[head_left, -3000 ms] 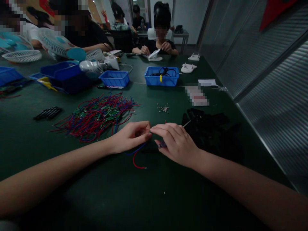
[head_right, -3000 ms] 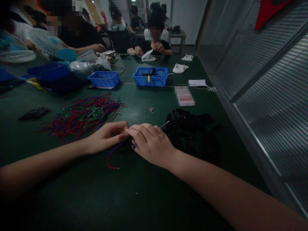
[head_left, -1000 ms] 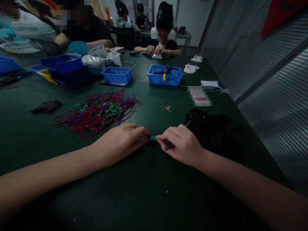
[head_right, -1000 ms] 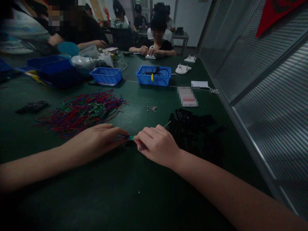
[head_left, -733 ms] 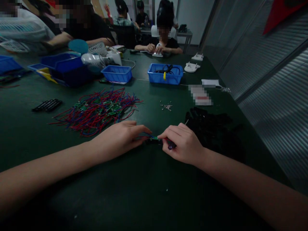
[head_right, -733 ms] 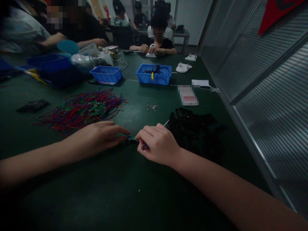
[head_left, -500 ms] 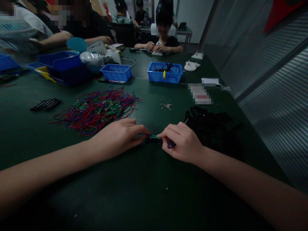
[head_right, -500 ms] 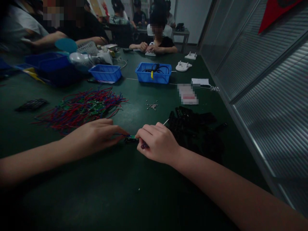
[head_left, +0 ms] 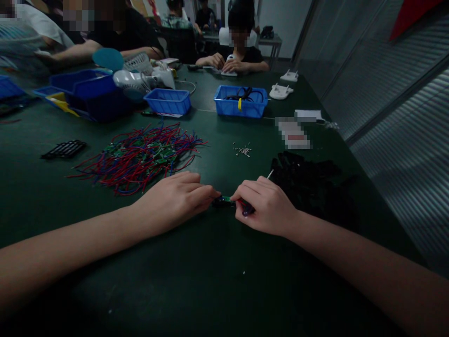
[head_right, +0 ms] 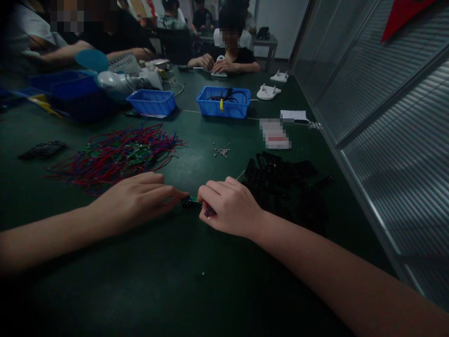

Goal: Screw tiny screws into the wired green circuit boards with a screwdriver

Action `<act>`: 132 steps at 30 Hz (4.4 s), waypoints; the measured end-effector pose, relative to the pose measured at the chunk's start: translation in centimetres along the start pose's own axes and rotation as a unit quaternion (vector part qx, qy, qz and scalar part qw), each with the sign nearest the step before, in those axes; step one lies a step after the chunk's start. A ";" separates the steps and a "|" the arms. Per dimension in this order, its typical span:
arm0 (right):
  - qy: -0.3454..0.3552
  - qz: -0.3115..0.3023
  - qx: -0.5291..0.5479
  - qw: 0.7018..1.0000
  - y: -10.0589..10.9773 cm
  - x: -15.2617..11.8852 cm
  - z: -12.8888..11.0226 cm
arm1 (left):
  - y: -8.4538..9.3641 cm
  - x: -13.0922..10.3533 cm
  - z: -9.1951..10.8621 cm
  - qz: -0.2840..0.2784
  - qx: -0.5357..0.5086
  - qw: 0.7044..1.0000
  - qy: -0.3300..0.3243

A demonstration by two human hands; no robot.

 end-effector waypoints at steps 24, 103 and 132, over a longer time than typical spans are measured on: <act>0.019 -0.005 -0.025 0.999 -0.4 0.0 0.0 | -0.3 0.0 0.4 -0.010 0.020 1.000 -0.015; -0.079 -0.101 0.044 0.991 -1.4 0.5 0.6 | -3.9 0.3 0.3 -0.041 -0.110 0.993 0.012; -0.101 -0.101 0.080 0.987 -1.3 0.2 0.8 | -3.4 -0.1 -0.1 -0.017 -0.116 0.993 0.016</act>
Point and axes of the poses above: each hand's wrist, its own x-axis towards the middle knuckle, its own y-axis out of the back of the hand, z = x × y, the point moved 7 cm from there along x, towards the middle knuckle, and after that the axes turned 3 degrees about x, right-handed, at the moved point
